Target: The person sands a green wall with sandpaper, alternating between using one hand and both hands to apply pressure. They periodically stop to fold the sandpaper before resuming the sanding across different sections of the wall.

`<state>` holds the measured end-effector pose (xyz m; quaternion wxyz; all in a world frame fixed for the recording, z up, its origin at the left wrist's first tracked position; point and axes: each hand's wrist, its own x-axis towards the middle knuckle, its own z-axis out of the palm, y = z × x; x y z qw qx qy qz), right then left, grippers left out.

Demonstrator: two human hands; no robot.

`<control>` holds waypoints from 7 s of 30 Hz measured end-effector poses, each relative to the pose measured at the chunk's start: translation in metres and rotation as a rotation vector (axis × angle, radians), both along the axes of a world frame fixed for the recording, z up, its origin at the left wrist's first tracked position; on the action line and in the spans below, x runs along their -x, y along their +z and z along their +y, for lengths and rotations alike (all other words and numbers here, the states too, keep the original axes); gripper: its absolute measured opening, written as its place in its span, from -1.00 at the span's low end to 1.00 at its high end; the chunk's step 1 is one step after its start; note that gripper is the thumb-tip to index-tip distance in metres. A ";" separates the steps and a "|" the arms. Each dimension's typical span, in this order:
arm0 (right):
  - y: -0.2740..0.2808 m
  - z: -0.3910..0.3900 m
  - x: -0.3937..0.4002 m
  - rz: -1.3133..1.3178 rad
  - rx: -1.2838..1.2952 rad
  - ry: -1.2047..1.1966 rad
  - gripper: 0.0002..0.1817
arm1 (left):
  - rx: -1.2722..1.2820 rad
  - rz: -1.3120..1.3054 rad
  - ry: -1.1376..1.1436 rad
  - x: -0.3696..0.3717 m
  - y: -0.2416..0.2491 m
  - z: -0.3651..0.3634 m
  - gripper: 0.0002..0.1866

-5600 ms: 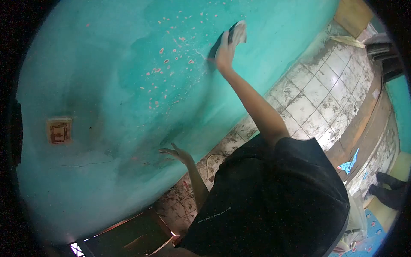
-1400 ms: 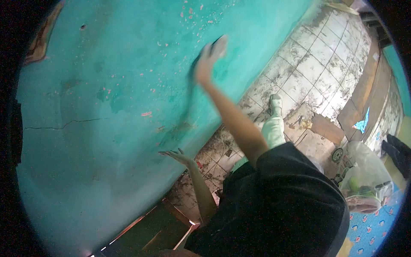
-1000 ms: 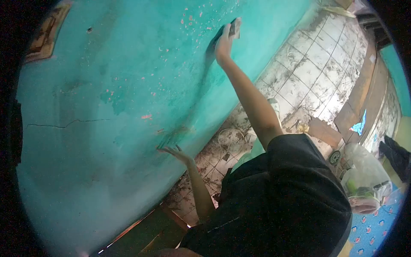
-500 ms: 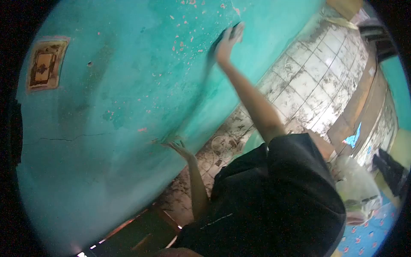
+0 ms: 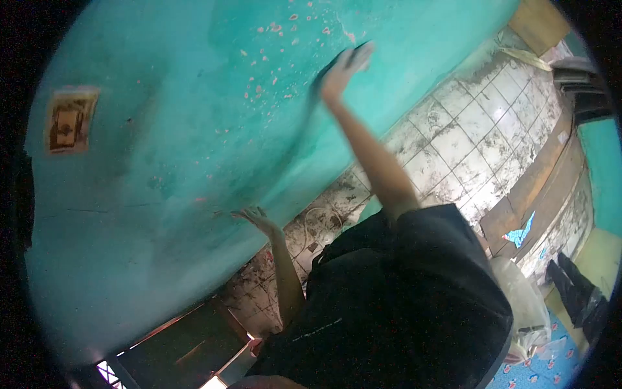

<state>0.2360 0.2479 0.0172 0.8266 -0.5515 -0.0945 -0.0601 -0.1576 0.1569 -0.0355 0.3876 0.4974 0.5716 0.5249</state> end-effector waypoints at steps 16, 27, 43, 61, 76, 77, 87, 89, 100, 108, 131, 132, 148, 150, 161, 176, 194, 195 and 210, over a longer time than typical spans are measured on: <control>0.017 -0.019 -0.017 -0.040 0.088 0.070 -0.28 | 0.031 -0.075 0.130 -0.068 0.007 0.006 -0.08; 0.002 -0.042 -0.178 0.100 -0.103 0.268 -0.30 | -0.009 0.072 -0.014 -0.100 -0.009 0.003 -0.05; 0.009 -0.017 -0.174 0.093 -0.104 0.056 -0.30 | -0.046 0.229 -0.016 -0.158 -0.018 0.011 -0.07; -0.021 -0.030 0.022 -0.272 0.306 0.282 -0.22 | -0.071 0.106 -0.047 -0.157 -0.038 0.015 -0.03; -0.013 -0.027 0.046 -0.223 0.349 0.239 -0.19 | 0.022 0.079 0.093 -0.073 -0.044 -0.018 -0.10; -0.023 -0.032 0.109 -0.298 0.417 0.367 -0.17 | 0.023 0.088 0.093 -0.065 -0.042 -0.017 -0.10; -0.006 -0.034 -0.065 -0.204 0.190 0.172 -0.27 | -0.061 0.292 0.175 0.042 -0.048 0.005 -0.12; 0.014 -0.029 -0.053 -0.125 0.096 0.071 -0.27 | -0.072 0.248 0.194 0.052 -0.042 0.005 -0.13; -0.068 -0.044 0.218 -0.721 0.363 0.450 -0.19 | -0.083 0.286 0.158 0.109 -0.032 -0.002 -0.06; -0.030 0.001 0.213 -0.228 0.287 0.167 -0.27 | -0.033 0.161 0.124 0.148 -0.021 -0.018 -0.04; -0.052 -0.007 0.241 0.040 0.182 0.277 -0.26 | 0.069 0.105 0.057 0.156 -0.008 0.001 -0.04; -0.048 -0.005 0.212 0.090 0.090 0.239 -0.26 | 0.054 0.100 0.053 0.160 -0.018 0.003 -0.04; -0.011 -0.007 0.120 -0.007 0.062 0.038 -0.31 | 0.127 0.060 0.028 0.136 -0.055 0.009 -0.02; -0.015 -0.011 0.217 -0.024 0.167 0.181 -0.32 | 0.157 0.045 0.007 0.126 -0.065 0.008 -0.02; -0.090 0.012 0.040 -0.003 0.092 0.167 -0.29 | 0.178 -0.046 0.074 0.121 -0.045 0.011 -0.06; -0.051 -0.010 -0.002 0.141 -0.076 0.120 -0.24 | 0.143 -0.066 0.050 0.052 -0.047 0.018 -0.04; -0.050 -0.044 0.038 -0.117 0.246 0.387 -0.23 | 0.265 -0.128 0.191 -0.088 -0.041 -0.025 -0.13; -0.075 -0.046 0.103 -0.139 0.170 0.543 -0.22 | 0.332 -0.160 0.190 -0.107 -0.039 -0.029 -0.15; -0.048 -0.185 0.019 -0.159 0.799 1.595 -0.65 | 0.548 -0.736 -0.297 -0.128 0.006 -0.105 -0.61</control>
